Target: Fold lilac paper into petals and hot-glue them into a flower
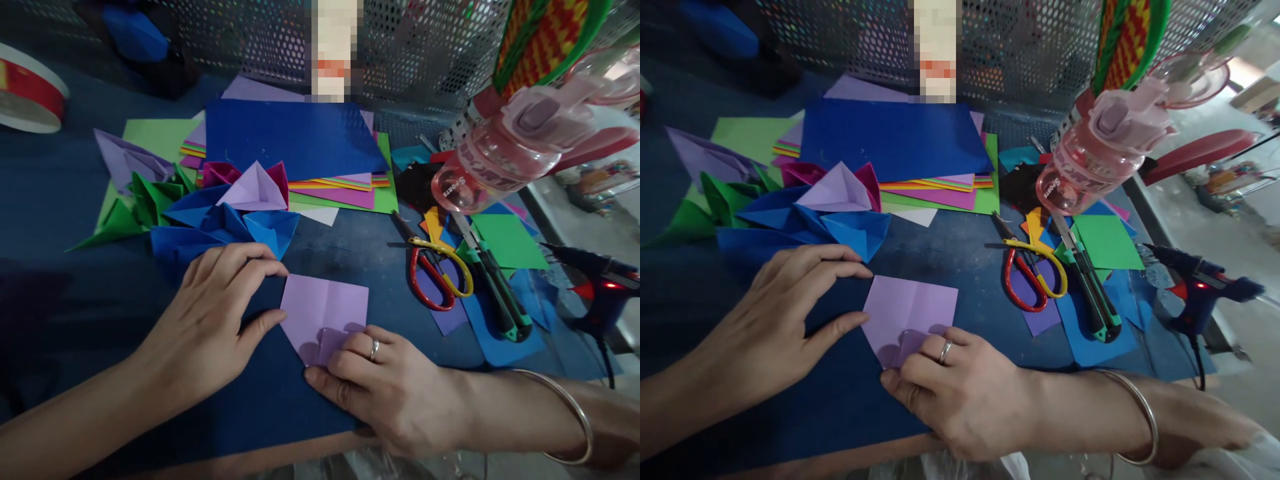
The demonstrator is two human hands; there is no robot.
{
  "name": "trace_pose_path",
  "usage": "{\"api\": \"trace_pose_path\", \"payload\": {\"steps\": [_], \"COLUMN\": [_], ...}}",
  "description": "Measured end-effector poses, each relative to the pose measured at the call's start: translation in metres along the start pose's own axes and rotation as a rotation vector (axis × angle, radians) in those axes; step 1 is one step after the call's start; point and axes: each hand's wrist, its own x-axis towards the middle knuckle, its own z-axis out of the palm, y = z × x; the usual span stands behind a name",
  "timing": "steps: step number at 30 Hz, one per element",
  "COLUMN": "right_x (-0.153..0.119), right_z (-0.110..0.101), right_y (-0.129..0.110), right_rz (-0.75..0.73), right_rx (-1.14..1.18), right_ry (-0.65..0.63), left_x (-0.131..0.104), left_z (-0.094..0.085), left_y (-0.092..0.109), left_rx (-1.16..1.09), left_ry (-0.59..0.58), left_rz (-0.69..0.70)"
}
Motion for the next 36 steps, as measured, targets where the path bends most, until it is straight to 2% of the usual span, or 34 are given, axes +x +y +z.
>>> {"api": "trace_pose_path", "payload": {"steps": [4,7,9,12,13,16,20,28,36], "right_x": [0.000,0.000,0.000,0.000,0.000,0.000,-0.001,-0.001,-0.001], "right_z": [0.000,0.001,0.001,0.000,0.000,0.001,0.004,0.006,0.008], "right_y": [0.000,0.000,0.001,0.002,0.002,0.001,0.001,0.001,0.000], "right_rz": [-0.004,-0.012,-0.020,-0.029,-0.031,-0.035,-0.052,-0.055,-0.043], "right_rx": [-0.026,-0.039,-0.047,-0.064,-0.071,-0.093,-0.110,-0.122,-0.095], "right_ry": [0.009,0.045,0.069,0.089,0.089,0.095,0.138,0.145,0.158], "left_x": [-0.001,-0.008,-0.016,-0.028,-0.031,-0.036,-0.034,-0.027,-0.027], "left_z": [0.002,0.005,0.006,0.006,0.005,0.003,-0.001,0.002,0.002], "left_y": [0.003,0.007,0.011,0.017,0.019,0.023,0.028,0.034,0.039], "left_rx": [0.035,-0.029,-0.085,-0.037,-0.006,0.096,0.159,0.124,0.119], "left_ry": [0.050,0.082,0.043,0.006,0.032,0.070,0.061,0.032,0.075], "left_rz": [0.047,0.282,0.486,0.593,0.613,0.652,0.678,0.674,0.598]}}
